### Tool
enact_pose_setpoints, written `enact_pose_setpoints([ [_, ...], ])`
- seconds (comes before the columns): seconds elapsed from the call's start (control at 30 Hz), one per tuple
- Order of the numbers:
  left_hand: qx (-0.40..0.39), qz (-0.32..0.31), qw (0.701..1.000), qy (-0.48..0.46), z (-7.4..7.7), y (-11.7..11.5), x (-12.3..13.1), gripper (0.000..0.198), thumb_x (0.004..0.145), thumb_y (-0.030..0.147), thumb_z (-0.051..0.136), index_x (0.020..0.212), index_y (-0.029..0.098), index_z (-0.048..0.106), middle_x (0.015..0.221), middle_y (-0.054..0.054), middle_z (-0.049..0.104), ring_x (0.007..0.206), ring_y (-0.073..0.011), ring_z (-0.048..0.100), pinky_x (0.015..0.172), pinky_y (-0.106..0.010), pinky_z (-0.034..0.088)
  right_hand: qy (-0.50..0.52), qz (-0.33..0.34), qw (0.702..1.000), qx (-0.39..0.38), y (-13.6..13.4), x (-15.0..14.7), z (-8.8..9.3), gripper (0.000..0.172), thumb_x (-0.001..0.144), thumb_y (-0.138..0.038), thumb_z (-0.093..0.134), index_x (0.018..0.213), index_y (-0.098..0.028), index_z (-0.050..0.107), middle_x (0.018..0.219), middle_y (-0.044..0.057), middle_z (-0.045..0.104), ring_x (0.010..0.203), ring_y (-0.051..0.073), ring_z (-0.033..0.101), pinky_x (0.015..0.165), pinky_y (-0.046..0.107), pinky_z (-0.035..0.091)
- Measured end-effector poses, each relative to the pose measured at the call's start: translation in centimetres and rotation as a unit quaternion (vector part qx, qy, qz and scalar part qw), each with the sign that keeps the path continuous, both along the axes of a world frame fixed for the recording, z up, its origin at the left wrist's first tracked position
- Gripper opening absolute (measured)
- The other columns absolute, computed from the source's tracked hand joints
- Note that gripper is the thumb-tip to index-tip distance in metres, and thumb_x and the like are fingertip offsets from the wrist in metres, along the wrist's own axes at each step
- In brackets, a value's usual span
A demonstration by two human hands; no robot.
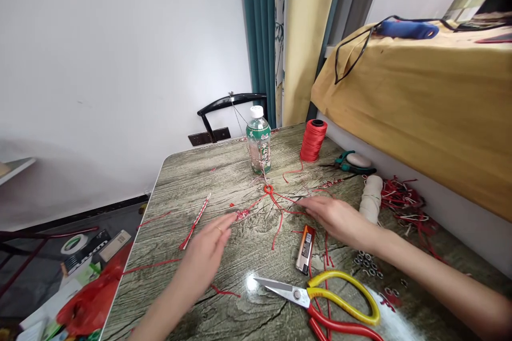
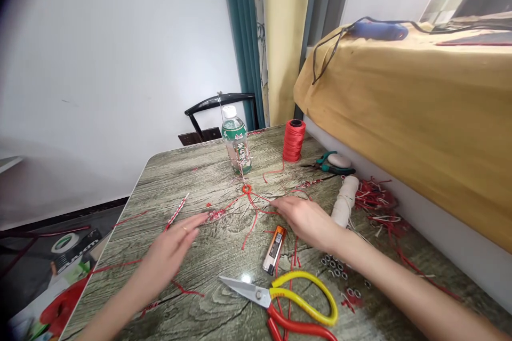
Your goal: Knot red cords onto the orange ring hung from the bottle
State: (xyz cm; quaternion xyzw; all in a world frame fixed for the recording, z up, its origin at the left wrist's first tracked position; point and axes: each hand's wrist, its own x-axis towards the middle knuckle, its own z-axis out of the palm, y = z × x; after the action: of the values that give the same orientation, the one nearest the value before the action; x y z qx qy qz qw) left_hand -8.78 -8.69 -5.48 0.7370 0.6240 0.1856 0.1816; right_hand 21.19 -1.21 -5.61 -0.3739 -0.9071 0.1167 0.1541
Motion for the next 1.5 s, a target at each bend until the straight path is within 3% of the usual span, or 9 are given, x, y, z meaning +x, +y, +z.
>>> enact_pose_setpoints([
  [0.1,-0.031,-0.082,0.995,0.039,-1.5,-0.7,1.9,0.047,0.086,0.034,0.024,0.132,0.022,0.023,0.139,-0.002,0.026,0.126,-0.0145,0.023,0.102,-0.035,0.023,-0.015,0.034,0.998,-0.046,-0.9,-0.2,-0.5,0.039,0.087,-0.027,0.033,0.124,-0.016,0.04,0.123,0.01,0.047,0.112,0.02,0.044,0.093,0.036,0.039],
  [0.23,-0.029,-0.091,0.99,0.1,-2.8,-0.3,1.8,0.053,0.086,0.038,0.023,0.135,0.021,0.011,0.141,-0.003,0.014,0.128,-0.0158,0.013,0.103,-0.038,0.02,-0.033,0.05,0.996,-0.066,0.3,0.4,-1.1,0.049,0.086,-0.037,0.034,0.129,-0.014,0.032,0.134,0.012,0.032,0.123,0.022,0.028,0.1,0.04,0.028],
  [0.5,0.039,-0.024,0.985,0.166,-2.0,1.4,2.7,0.047,0.086,0.037,0.023,0.128,0.017,0.033,0.138,-0.006,0.026,0.128,-0.0198,0.017,0.101,-0.045,0.021,-0.013,0.031,0.999,-0.027,1.9,-0.1,-0.8,0.044,0.086,-0.037,0.034,0.124,-0.016,0.041,0.129,0.01,0.042,0.12,0.021,0.034,0.099,0.042,0.028],
  [0.7,0.005,-0.213,0.971,0.104,-0.7,0.4,5.3,0.043,0.087,0.031,0.027,0.129,0.026,0.029,0.136,0.001,0.031,0.126,-0.0164,0.022,0.102,-0.043,0.022,-0.03,0.095,0.993,-0.059,-0.9,0.0,0.5,0.04,0.086,-0.033,0.036,0.122,-0.018,0.044,0.125,0.008,0.047,0.119,0.021,0.037,0.099,0.04,0.029],
  [0.8,-0.026,-0.256,0.964,0.07,-0.3,0.4,5.3,0.038,0.086,0.029,0.032,0.122,0.028,0.042,0.128,0.002,0.044,0.123,-0.0178,0.03,0.099,-0.042,0.028,-0.025,0.106,0.99,-0.087,-1.2,0.2,1.2,0.036,0.087,-0.031,0.036,0.119,-0.021,0.048,0.119,0.006,0.053,0.117,0.019,0.039,0.098,0.039,0.031],
  [0.9,-0.012,-0.237,0.971,0.035,-0.2,1.5,4.9,0.033,0.085,0.028,0.033,0.113,0.028,0.052,0.118,0.0,0.054,0.118,-0.0181,0.038,0.097,-0.041,0.032,0.005,0.076,0.994,-0.072,0.0,0.0,1.2,0.034,0.087,-0.028,0.035,0.117,-0.022,0.048,0.115,0.005,0.055,0.112,0.018,0.045,0.095,0.035,0.035],
  [1.03,0.052,-0.161,0.984,0.051,-1.0,4.2,5.8,0.041,0.087,0.025,0.027,0.126,0.021,0.036,0.132,-0.003,0.038,0.122,-0.0162,0.03,0.099,-0.039,0.03,0.011,-0.031,0.999,0.002,3.0,-0.7,-0.2,0.031,0.086,-0.023,0.035,0.114,-0.019,0.049,0.111,0.007,0.056,0.101,0.019,0.052,0.086,0.034,0.043],
  [1.17,0.039,-0.194,0.975,0.105,-2.4,5.9,7.4,0.048,0.087,0.033,0.025,0.132,0.021,0.021,0.139,-0.003,0.023,0.127,-0.0173,0.018,0.101,-0.04,0.025,-0.059,-0.103,0.992,0.052,5.2,-1.4,-1.2,0.021,0.081,-0.024,0.043,0.098,-0.018,0.054,0.093,0.007,0.059,0.09,0.02,0.054,0.075,0.033,0.045],
  [1.5,0.019,-0.24,0.963,0.12,-3.8,6.0,7.1,0.052,0.087,0.036,0.023,0.135,0.023,0.009,0.142,-0.002,0.012,0.129,-0.0162,0.009,0.103,-0.038,0.018,-0.24,-0.138,0.954,0.111,7.7,0.3,-1.0,0.015,0.078,-0.011,0.038,0.075,-0.017,0.052,0.074,0.007,0.057,0.072,0.02,0.054,0.057,0.027,0.038],
])
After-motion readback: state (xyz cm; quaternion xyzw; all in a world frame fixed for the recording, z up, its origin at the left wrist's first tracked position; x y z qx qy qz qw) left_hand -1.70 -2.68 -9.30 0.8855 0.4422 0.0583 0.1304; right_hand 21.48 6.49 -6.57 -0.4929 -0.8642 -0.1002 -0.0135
